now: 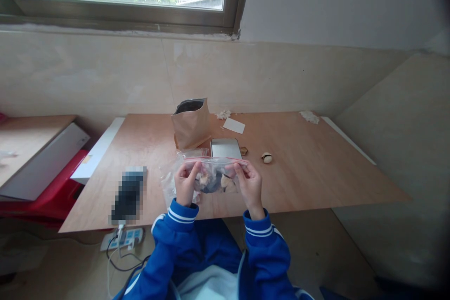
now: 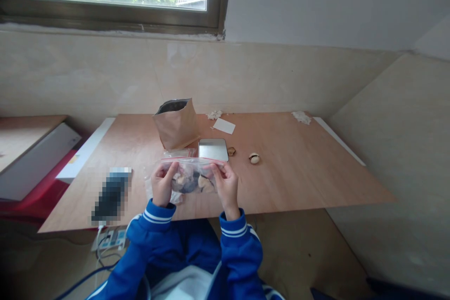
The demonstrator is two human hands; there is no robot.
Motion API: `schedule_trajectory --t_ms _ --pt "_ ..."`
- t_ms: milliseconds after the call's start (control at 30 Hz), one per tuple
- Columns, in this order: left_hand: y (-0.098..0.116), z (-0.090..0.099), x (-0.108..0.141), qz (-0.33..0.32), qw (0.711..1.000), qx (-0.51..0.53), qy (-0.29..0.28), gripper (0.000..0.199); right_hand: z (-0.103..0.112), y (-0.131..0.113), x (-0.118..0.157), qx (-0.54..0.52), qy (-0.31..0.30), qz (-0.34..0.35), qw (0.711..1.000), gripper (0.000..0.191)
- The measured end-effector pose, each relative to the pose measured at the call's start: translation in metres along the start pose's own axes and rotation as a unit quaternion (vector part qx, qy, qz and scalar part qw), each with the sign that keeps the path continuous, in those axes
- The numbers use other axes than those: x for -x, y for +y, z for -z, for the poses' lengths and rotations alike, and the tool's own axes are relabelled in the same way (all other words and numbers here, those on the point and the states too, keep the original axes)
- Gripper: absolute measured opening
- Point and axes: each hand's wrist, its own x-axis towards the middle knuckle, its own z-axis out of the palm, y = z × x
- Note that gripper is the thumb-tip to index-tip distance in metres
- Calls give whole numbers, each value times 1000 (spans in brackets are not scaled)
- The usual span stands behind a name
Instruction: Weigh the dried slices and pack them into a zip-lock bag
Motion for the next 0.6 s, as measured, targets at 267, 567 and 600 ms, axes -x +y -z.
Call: schedule_trajectory --t_ms 267,567,600 --pt "5 3 -2 14 1000 3 8 28 -4 -5 4 33 26 32 999 22" --pt "10 0 1 17 1000 -15 4 30 -5 -3 3 5 56 14 998 24" --pt "11 0 2 11 1000 -18 1 30 -6 -3 2 -4 55 13 998 24"
